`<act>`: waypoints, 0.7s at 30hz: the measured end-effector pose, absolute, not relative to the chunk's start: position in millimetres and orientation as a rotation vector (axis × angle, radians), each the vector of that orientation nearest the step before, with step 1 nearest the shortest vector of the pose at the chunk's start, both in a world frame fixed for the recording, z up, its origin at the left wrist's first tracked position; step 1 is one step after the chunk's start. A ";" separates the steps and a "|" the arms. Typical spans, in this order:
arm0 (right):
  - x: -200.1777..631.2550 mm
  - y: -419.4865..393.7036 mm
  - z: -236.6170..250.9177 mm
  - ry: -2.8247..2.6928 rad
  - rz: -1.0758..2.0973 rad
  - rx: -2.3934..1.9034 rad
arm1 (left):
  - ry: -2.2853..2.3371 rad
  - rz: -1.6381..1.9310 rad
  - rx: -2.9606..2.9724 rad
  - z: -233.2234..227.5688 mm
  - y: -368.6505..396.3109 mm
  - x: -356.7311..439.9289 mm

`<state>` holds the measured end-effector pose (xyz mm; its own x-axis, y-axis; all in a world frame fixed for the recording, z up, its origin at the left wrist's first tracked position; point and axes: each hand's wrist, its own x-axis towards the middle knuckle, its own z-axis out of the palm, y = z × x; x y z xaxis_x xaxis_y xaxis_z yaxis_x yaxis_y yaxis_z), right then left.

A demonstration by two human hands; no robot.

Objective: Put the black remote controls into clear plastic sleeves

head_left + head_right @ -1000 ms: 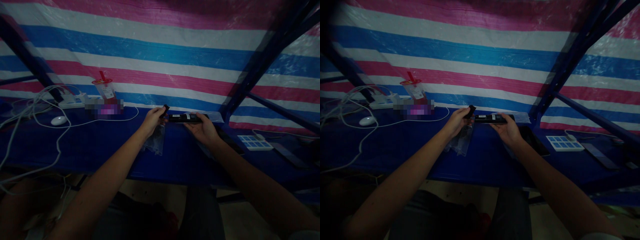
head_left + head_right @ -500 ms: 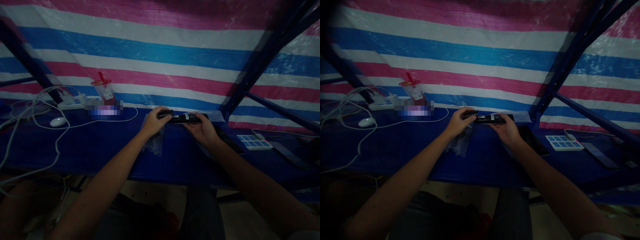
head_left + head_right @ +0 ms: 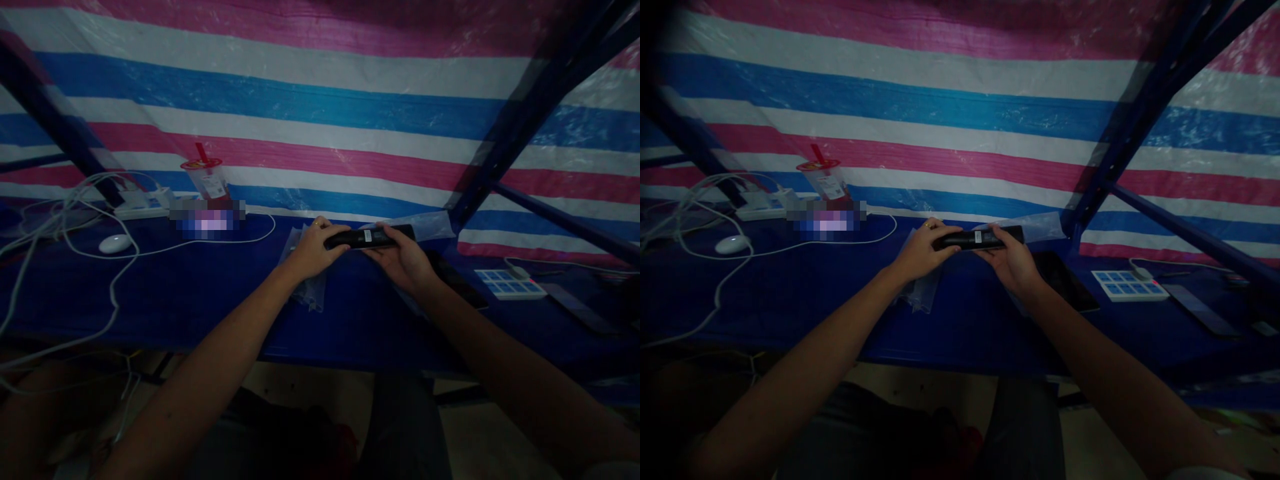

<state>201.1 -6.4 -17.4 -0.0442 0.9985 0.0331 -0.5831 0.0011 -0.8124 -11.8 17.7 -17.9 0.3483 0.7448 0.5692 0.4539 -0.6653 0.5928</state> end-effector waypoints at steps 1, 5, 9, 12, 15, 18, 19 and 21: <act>200.9 -6.6 -17.5 -0.791 1.465 -0.694 | 1.080 1.221 2.296 -18.4 17.9 -11.6; 200.4 -7.0 -17.2 -0.789 1.453 -0.679 | 1.138 1.208 2.347 -18.9 18.2 -11.8; 199.3 -8.1 -14.9 -0.763 1.445 -0.677 | 1.144 1.225 2.339 -17.1 16.8 -11.6; 198.3 -9.6 -12.8 -0.745 1.443 -0.683 | 1.128 1.231 2.286 -15.4 14.6 -10.7; 197.8 -10.7 -11.9 -0.745 1.441 -0.672 | 1.073 1.246 2.204 -14.8 14.3 -9.6; 197.5 -11.0 -12.6 -0.755 1.453 -0.652 | 0.964 1.208 2.020 -15.5 16.7 -7.8; 197.3 -11.0 -13.1 -0.759 1.455 -0.652 | 0.935 1.182 1.915 -15.4 17.5 -7.1; 196.7 -11.0 -14.0 -0.769 1.456 -0.655 | 0.881 1.143 1.665 -14.3 18.0 -5.8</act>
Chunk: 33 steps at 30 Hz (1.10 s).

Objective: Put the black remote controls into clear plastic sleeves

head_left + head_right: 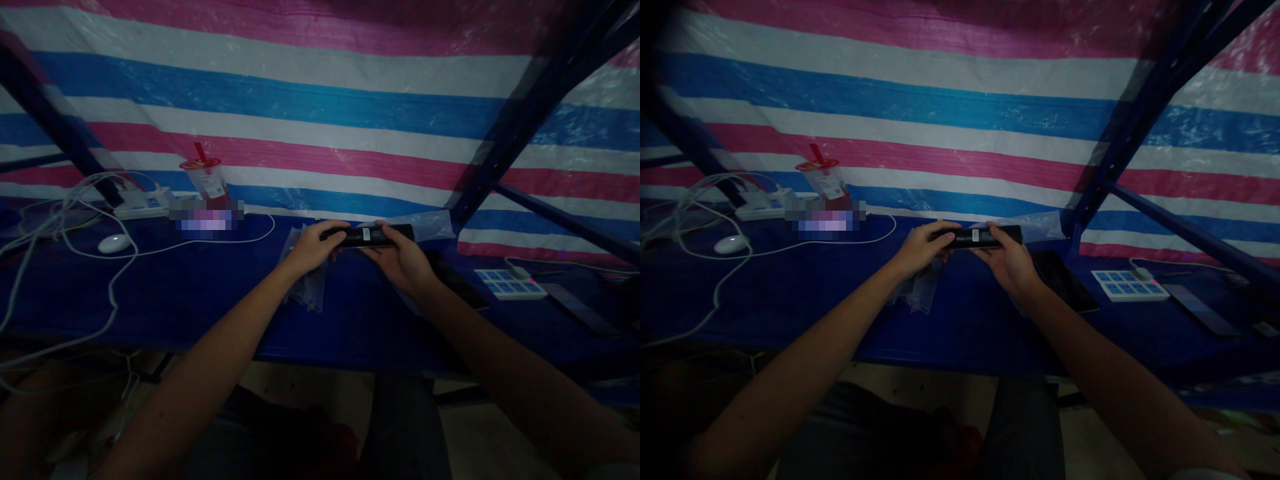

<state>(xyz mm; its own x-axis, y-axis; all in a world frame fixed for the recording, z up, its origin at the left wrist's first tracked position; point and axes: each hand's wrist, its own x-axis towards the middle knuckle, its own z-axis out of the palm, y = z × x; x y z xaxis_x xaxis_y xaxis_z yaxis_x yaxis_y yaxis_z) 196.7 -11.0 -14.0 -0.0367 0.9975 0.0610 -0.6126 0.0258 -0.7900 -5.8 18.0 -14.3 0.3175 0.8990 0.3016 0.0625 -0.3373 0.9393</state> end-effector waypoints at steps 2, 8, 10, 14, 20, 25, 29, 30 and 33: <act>196.2 -11.2 -14.8 -0.787 1.453 -0.649 | 0.814 1.130 1.438 -11.8 17.1 -5.1; 197.3 -11.0 -15.2 -0.837 1.430 -0.637 | 0.770 1.060 1.145 -5.7 14.4 -7.0; 198.1 -10.8 -15.2 -0.861 1.426 -0.630 | 0.781 1.055 1.117 -6.0 14.6 -7.2; 198.3 -11.2 -14.5 -0.912 1.396 -0.610 | 0.768 1.098 1.086 -7.0 15.2 -7.1; 195.8 -12.8 -13.5 -0.905 1.387 -0.612 | 0.746 1.115 1.090 -9.1 16.2 -8.0; 195.4 -12.3 -16.1 -0.934 1.378 -0.618 | 0.759 1.128 1.097 -8.7 15.7 -7.5; 195.1 -13.0 -15.7 -0.928 1.387 -0.618 | 0.771 1.125 1.091 -5.1 14.1 -8.0; 194.6 -13.6 -15.0 -0.921 1.385 -0.615 | 0.767 1.121 1.085 -4.2 13.6 -7.9; 192.4 -16.1 -12.6 -0.900 1.379 -0.625 | 0.738 1.115 1.075 -3.7 12.5 -6.4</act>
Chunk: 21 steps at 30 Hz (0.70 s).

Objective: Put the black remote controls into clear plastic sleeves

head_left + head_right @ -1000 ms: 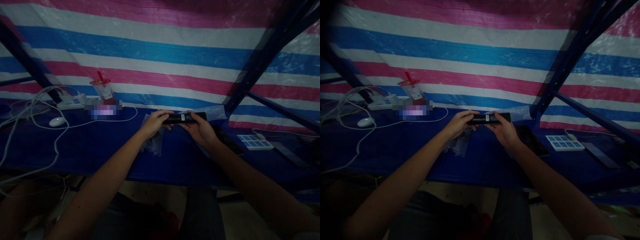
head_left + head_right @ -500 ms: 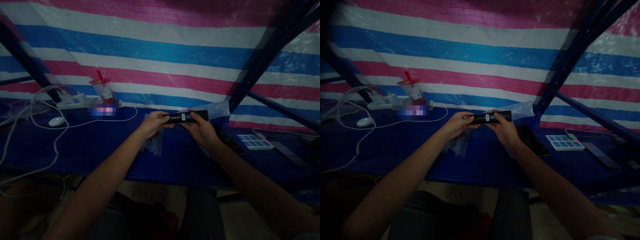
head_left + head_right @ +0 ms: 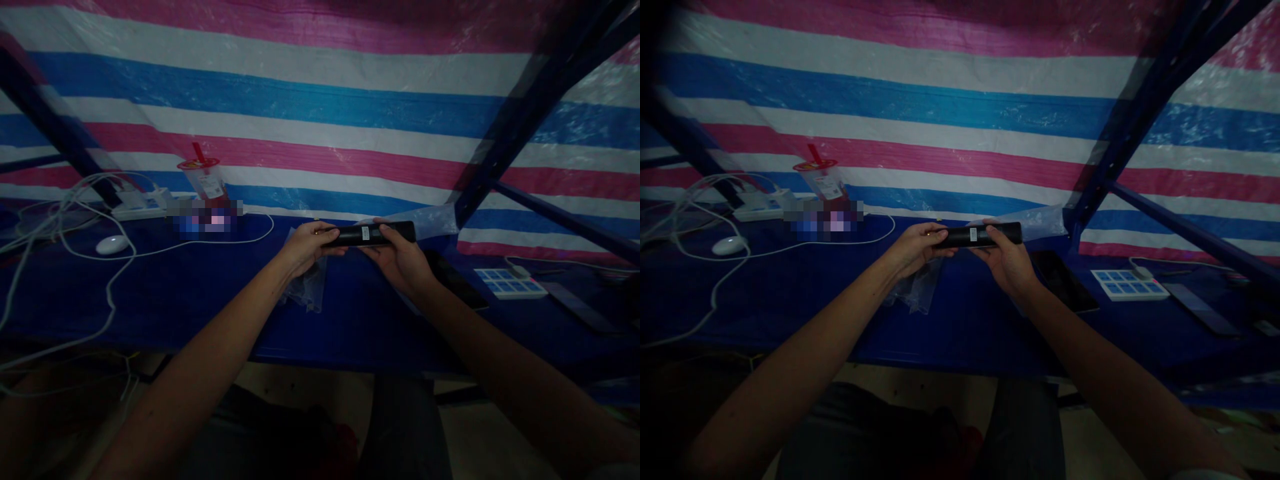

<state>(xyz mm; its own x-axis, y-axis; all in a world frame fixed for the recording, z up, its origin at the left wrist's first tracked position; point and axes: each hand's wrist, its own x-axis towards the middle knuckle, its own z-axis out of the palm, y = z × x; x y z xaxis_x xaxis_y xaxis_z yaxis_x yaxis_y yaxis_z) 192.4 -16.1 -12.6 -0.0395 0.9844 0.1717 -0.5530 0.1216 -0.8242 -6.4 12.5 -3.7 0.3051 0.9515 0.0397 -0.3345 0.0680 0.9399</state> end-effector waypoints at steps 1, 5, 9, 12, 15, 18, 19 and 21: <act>191.7 -16.8 -11.8 -0.895 1.382 -0.630 | 0.732 1.123 1.073 -4.3 12.3 -5.5; 191.6 -16.0 -10.2 -0.862 1.409 -0.638 | 0.769 1.174 1.062 -7.7 12.8 -2.5; 199.1 -8.8 -9.9 -0.770 1.427 -0.650 | 0.829 1.198 1.069 -6.7 15.4 -5.1; 207.3 -2.9 -9.0 -0.704 1.424 -0.664 | 0.909 1.279 1.048 -3.6 19.2 -9.3; 215.9 1.5 -7.5 -0.677 1.389 -0.643 | 0.991 1.471 0.949 -1.1 24.1 -14.9; 224.0 5.0 -7.1 -0.663 1.356 -0.628 | 1.080 1.680 0.805 -0.1 29.6 -22.6; 226.2 6.1 -7.5 -0.669 1.350 -0.625 | 1.114 1.729 0.761 -0.2 31.6 -25.5; 229.3 8.0 -8.9 -0.698 1.347 -0.615 | 1.190 1.789 0.697 -0.7 35.2 -31.1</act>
<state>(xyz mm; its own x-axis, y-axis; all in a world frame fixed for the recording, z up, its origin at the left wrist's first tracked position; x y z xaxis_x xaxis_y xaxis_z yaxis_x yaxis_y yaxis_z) 229.3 8.0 -8.9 0.0844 0.9918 0.0959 -0.6499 0.1277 -0.7492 -31.1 35.2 -0.7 -0.4799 0.8773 -0.0076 -0.3460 -0.1813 0.9206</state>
